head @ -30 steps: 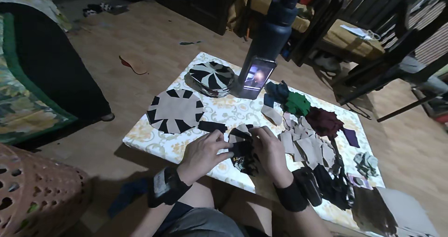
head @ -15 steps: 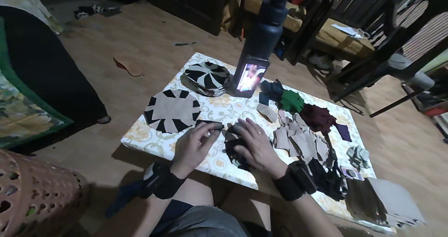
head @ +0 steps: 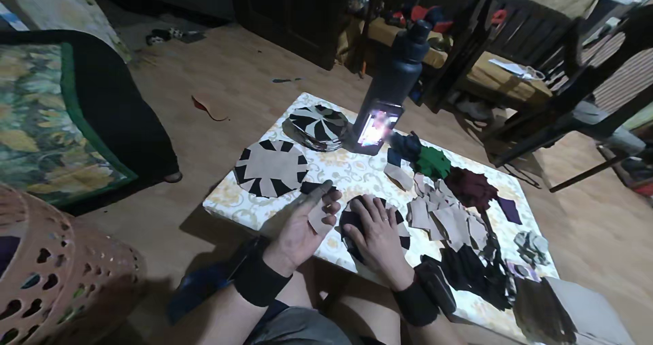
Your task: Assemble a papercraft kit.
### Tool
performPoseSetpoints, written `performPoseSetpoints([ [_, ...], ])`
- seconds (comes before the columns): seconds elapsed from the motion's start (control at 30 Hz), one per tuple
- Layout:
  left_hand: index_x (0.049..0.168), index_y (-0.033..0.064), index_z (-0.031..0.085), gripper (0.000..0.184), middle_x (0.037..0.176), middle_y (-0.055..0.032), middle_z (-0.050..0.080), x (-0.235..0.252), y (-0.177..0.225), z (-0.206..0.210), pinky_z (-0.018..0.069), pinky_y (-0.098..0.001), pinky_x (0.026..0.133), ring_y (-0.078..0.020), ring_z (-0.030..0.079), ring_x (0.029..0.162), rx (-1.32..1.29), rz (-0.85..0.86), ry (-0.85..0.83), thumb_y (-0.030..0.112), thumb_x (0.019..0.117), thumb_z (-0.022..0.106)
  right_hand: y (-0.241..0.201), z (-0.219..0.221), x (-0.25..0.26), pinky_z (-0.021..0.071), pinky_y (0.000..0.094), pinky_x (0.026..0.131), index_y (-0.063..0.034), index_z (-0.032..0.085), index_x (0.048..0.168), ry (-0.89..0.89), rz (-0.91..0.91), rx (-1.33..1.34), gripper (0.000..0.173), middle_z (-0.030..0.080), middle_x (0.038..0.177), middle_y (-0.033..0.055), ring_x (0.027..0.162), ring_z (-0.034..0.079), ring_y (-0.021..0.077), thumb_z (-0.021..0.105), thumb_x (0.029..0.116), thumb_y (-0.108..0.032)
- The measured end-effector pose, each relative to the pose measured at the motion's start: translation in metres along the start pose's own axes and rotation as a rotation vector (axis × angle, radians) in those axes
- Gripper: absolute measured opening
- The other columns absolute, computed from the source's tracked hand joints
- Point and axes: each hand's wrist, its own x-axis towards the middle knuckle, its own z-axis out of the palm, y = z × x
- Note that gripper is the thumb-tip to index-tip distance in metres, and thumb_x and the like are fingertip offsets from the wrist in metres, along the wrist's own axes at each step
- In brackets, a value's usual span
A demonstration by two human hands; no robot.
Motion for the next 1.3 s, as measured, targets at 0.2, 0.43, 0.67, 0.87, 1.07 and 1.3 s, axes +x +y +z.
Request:
performPoseSetpoints([
  [0.2, 0.148, 0.0051, 0.04, 0.044, 0.132, -0.0121, 0.066, -0.006, -0.016, 0.0, 0.054, -0.0335, 0.096, -0.0196, 0.066, 0.116, 0.223, 0.185, -0.14, 0.02, 0.1116, 0.021, -0.04, -0.017, -0.016, 0.0589, 0.0286, 0.087, 0.0067, 0.063, 0.122, 0.324, -0.088, 0.76, 0.032, 0.072, 0.108, 0.0109, 0.099, 0.07, 0.0116, 0.056, 0.1035, -0.019],
  [0.43, 0.151, -0.0047, 0.036, 0.054, 0.143, -0.015, 0.058, -0.018, -0.04, -0.006, 0.0475, -0.0384, 0.109, -0.0225, 0.058, 0.129, 0.454, 0.28, -0.287, 0.031, 0.1111, 0.03, -0.07, 0.005, -0.026, 0.0601, 0.0232, 0.075, 0.0091, 0.055, 0.119, 0.421, 0.024, 1.203, 0.037, 0.07, 0.096, 0.0061, 0.082, 0.068, 0.0068, 0.072, 0.0874, -0.001],
  [0.67, 0.126, -0.0061, 0.061, 0.029, 0.114, -0.0136, 0.071, -0.023, -0.047, -0.012, 0.0588, -0.033, 0.091, -0.0186, 0.07, 0.101, 0.5, 0.186, -0.041, 0.01, 0.1064, 0.048, -0.064, 0.004, -0.039, 0.0608, 0.0237, 0.072, 0.0078, 0.051, 0.122, 0.499, 0.032, 1.227, 0.038, 0.07, 0.099, 0.0054, 0.083, 0.069, 0.0084, 0.069, 0.0886, 0.003],
  [0.87, 0.115, -0.0033, 0.068, 0.02, 0.102, -0.0082, 0.073, -0.021, -0.054, -0.006, 0.0592, -0.0279, 0.082, -0.0124, 0.07, 0.089, 0.468, 0.216, -0.025, 0.008, 0.1, 0.061, -0.065, 0.005, -0.041, 0.0608, 0.0241, 0.078, 0.0034, 0.059, 0.114, 0.525, 0.027, 1.282, 0.026, 0.072, 0.097, 0.003, 0.084, 0.07, 0.0073, 0.068, 0.0891, 0.005],
  [1.07, 0.128, -0.0024, 0.055, 0.043, 0.11, -0.0117, 0.07, -0.018, -0.045, 0.005, 0.0596, -0.0341, 0.088, -0.0177, 0.07, 0.098, 0.327, 0.076, 0.073, 0.028, 0.1135, 0.028, -0.057, -0.006, -0.034, 0.0609, 0.0257, 0.08, 0.001, 0.059, 0.109, 0.567, 0.005, 1.217, 0.022, 0.072, 0.096, 0.0006, 0.087, 0.07, 0.0065, 0.069, 0.09, 0.002],
  [1.3, 0.136, 0.0068, 0.049, 0.032, 0.102, -0.0045, 0.065, 0.004, -0.015, -0.005, 0.0583, -0.0305, 0.08, -0.013, 0.066, 0.083, 0.518, 0.267, 0.0, 0.011, 0.1102, 0.032, -0.014, -0.046, -0.018, 0.0606, 0.0252, 0.07, -0.0012, 0.056, 0.116, 0.435, -0.052, 1.027, 0.023, 0.068, 0.095, -0.0001, 0.076, 0.067, 0.0056, 0.065, 0.0951, -0.002],
])
